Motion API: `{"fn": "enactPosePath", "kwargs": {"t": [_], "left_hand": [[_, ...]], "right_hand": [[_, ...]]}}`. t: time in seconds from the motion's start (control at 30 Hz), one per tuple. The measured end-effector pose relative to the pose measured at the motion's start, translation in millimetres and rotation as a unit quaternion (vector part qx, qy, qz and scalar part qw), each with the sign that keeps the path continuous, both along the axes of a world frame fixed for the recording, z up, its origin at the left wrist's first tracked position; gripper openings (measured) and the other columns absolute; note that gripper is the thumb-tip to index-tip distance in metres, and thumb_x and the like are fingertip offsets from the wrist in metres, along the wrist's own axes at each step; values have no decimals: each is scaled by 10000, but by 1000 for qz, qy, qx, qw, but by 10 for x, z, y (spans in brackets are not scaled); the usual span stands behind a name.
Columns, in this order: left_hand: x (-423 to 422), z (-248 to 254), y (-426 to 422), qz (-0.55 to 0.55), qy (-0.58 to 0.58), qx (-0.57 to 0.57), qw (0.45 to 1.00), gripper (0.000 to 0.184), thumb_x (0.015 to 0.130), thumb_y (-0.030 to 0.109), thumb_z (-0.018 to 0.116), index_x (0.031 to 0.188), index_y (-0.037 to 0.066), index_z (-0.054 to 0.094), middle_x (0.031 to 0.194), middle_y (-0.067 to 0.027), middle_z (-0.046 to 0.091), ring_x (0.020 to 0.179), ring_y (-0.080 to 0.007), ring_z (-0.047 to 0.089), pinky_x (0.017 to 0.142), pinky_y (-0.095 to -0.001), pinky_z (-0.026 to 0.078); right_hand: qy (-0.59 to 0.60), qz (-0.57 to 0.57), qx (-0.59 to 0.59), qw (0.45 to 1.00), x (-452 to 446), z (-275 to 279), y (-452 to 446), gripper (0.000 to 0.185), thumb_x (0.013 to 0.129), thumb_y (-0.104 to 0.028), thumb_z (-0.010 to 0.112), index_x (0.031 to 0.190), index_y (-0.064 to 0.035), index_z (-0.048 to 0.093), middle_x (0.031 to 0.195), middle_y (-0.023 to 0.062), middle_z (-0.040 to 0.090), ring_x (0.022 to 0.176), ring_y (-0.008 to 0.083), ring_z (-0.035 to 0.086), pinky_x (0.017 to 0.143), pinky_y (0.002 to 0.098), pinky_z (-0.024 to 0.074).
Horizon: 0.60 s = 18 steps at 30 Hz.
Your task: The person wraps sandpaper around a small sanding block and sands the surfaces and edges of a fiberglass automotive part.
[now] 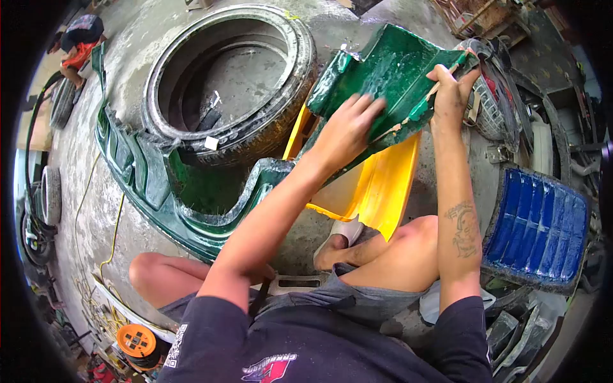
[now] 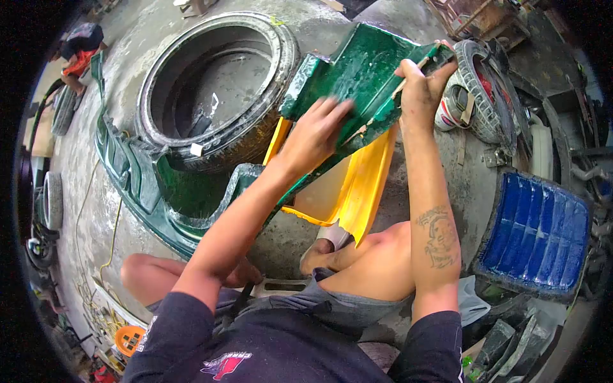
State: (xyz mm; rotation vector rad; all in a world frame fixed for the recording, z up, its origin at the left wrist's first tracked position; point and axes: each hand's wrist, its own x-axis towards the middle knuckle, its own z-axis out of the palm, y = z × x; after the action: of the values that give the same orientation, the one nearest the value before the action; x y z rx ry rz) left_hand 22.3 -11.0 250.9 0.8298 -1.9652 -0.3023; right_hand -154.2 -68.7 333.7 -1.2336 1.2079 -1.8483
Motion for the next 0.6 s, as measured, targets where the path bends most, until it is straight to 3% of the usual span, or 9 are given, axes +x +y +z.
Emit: {"fn": "enactPosePath", "kwargs": {"t": [0.17,0.27,0.33,0.43,0.53,0.6], "left_hand": [[420,-524,728,22,-47,111,992,248,916,10,595,1164,3,587,914,-155,529,844,-349,543,733,-429,460],[-20,-94,129,24,-7,1,1000,354,868,-24,592,1218,2,553,981,-180,557,911,-398,552,773,-467,477],[-219,27,-354,-16,1,-7,1000,361,869,-16,568,1227,9,535,992,-198,541,951,-410,547,796,-476,472],[-107,6,-148,-16,11,12,1000,374,864,-17,576,1234,12,532,971,-197,532,945,-402,549,782,-471,472],[283,-379,566,10,-34,119,992,375,831,-28,606,1203,-5,560,944,-182,533,924,-374,554,808,-449,477],[389,-439,672,11,-40,117,992,346,859,-14,623,1201,6,576,921,-166,536,894,-359,562,770,-431,477]], "right_hand": [[15,-20,-8,1000,-22,-70,-67,683,671,5,603,1304,-80,362,1069,70,452,964,183,479,809,303,452],[16,-20,-12,1000,36,12,-55,695,675,2,602,1319,-77,354,1030,61,459,901,165,498,777,293,460],[0,-19,10,1000,28,-10,-58,697,678,10,596,1324,-88,353,983,53,464,836,152,511,720,286,471],[33,-22,-13,999,16,-6,-48,686,686,12,588,1323,-92,353,1011,60,455,842,153,509,714,287,468],[26,-18,14,999,-23,-54,-50,703,689,-3,601,1338,-82,345,1029,64,451,840,151,507,715,287,463],[25,-27,-8,999,-59,-106,-120,714,687,-6,608,1346,-80,344,1032,63,453,837,148,505,713,285,460]]}}
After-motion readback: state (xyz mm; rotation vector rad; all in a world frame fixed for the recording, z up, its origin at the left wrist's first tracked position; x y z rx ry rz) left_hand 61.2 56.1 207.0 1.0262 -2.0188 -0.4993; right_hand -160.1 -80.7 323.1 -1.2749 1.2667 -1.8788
